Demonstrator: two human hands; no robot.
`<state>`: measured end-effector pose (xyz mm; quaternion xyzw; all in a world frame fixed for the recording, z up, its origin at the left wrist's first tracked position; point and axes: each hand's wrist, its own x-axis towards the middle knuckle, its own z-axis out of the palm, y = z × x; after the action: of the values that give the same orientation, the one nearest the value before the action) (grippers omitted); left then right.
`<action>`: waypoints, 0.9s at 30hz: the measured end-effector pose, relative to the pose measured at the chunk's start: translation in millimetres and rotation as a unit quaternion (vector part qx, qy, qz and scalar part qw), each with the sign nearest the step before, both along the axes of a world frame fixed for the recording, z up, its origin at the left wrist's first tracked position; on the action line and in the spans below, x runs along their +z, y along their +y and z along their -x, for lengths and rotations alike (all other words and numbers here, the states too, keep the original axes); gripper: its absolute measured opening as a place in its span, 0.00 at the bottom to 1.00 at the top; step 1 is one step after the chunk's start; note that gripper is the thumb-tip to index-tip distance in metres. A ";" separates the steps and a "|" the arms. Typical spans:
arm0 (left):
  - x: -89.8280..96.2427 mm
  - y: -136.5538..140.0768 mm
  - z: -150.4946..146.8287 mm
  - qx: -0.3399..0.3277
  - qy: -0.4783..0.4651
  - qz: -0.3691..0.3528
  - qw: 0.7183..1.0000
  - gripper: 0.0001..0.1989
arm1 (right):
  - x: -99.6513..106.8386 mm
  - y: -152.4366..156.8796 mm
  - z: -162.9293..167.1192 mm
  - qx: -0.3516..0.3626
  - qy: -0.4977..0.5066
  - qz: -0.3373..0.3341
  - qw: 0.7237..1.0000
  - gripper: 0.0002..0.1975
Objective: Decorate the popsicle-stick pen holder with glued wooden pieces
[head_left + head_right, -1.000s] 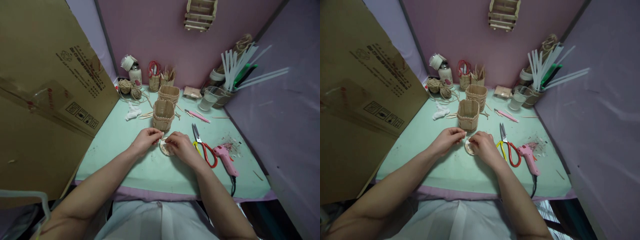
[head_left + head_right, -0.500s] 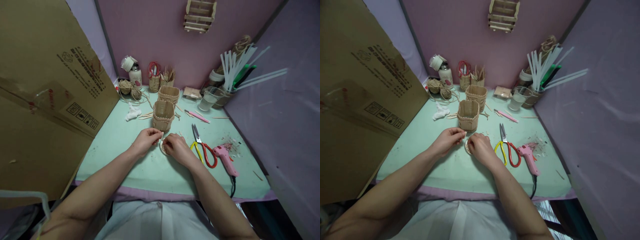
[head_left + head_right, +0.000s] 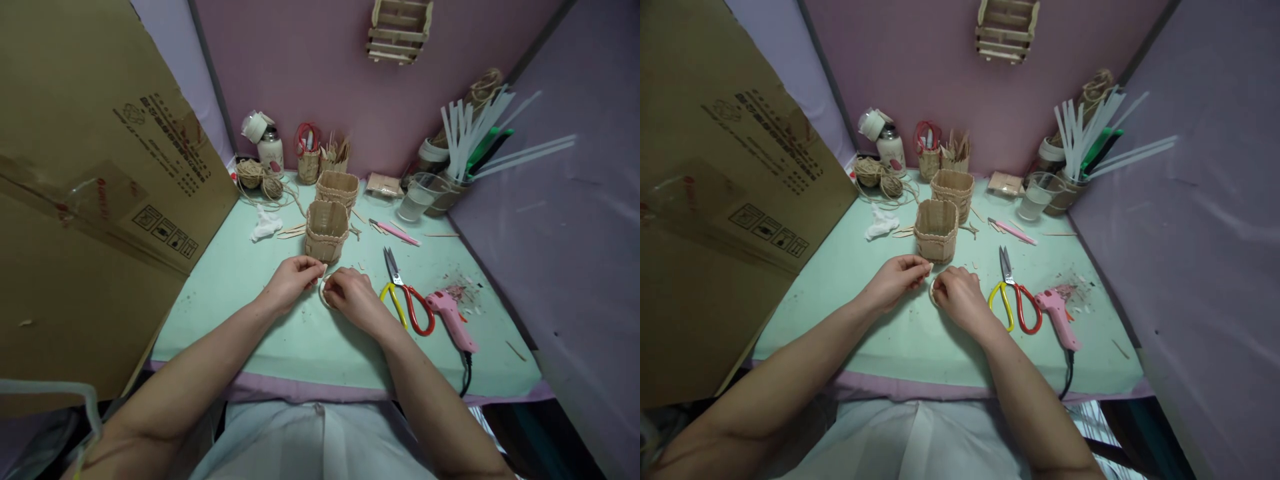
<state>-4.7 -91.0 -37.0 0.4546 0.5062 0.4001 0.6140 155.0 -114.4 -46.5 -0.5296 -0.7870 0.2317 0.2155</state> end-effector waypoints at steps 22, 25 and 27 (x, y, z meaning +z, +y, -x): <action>-2.4 -4.7 -7.6 0.019 -0.113 0.083 0.990 0.17 | 0.9 8.1 -1.0 -0.162 0.394 0.109 0.898 0.07; -2.2 -4.9 -7.5 0.013 -0.123 0.092 0.988 0.17 | -0.5 8.3 -1.3 -0.162 0.395 0.110 0.898 0.07; -2.8 -4.8 -7.4 0.012 -0.129 0.094 0.987 0.16 | -1.0 8.2 -1.5 -0.163 0.395 0.110 0.897 0.08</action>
<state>2.8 -95.8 -39.8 0.3339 0.4636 0.4133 0.7091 156.5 -106.1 -47.5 -0.5360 -0.5087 0.4689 0.4838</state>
